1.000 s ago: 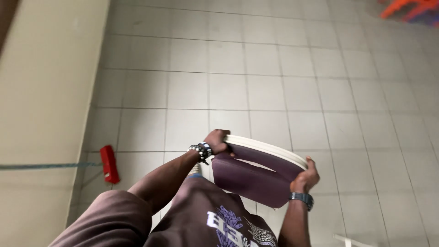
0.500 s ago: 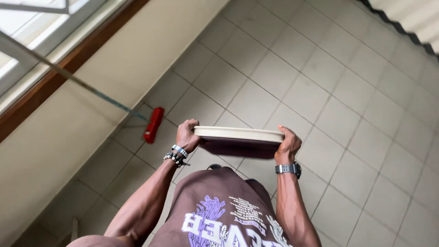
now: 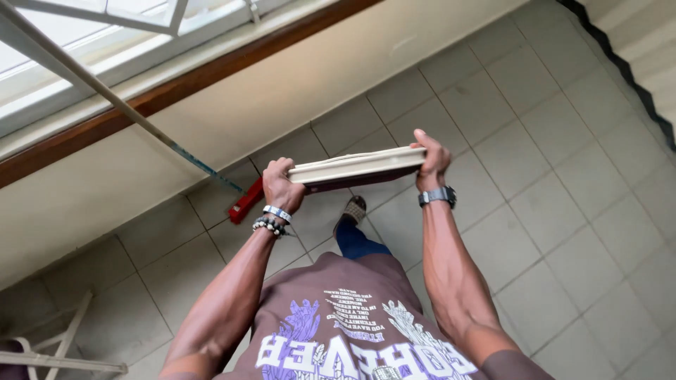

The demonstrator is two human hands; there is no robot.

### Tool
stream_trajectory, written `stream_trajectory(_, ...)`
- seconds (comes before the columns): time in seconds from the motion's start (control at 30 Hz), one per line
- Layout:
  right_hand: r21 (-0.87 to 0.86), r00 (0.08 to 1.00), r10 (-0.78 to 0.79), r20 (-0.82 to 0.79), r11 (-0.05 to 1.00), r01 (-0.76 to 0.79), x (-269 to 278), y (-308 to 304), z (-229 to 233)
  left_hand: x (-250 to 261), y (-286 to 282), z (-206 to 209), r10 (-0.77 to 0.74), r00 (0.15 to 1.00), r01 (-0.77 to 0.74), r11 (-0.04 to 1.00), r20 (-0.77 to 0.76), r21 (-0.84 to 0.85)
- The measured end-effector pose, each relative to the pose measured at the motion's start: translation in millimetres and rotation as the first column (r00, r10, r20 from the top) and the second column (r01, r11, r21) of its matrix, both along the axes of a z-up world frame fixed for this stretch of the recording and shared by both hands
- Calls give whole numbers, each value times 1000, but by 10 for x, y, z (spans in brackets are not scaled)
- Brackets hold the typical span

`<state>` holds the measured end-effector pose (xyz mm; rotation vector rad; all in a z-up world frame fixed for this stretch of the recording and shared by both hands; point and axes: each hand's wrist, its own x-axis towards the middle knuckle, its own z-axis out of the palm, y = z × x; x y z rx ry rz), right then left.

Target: Sweeping the tiled floor and then folding and stacking several chairs against the wall.

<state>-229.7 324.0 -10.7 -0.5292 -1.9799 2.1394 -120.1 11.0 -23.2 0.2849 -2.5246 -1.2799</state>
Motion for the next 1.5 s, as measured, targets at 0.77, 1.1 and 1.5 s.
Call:
stream_trajectory(0.77,720,881,378,283,523,-456,-3908,-583,173,-3125,191,263,-38,930,160,937,366,-309)
stream_trajectory(1.1,45,485,579,655,610,-791,-2903,-444,-1797,-3453,-545,-336,155,906,81,850,394,-520)
stream_trajectory(1.5,-111,375,503,779,698,-707,-1745,-199,-1210,-1803,-318,-1818,73,791,-538,555,607,635)
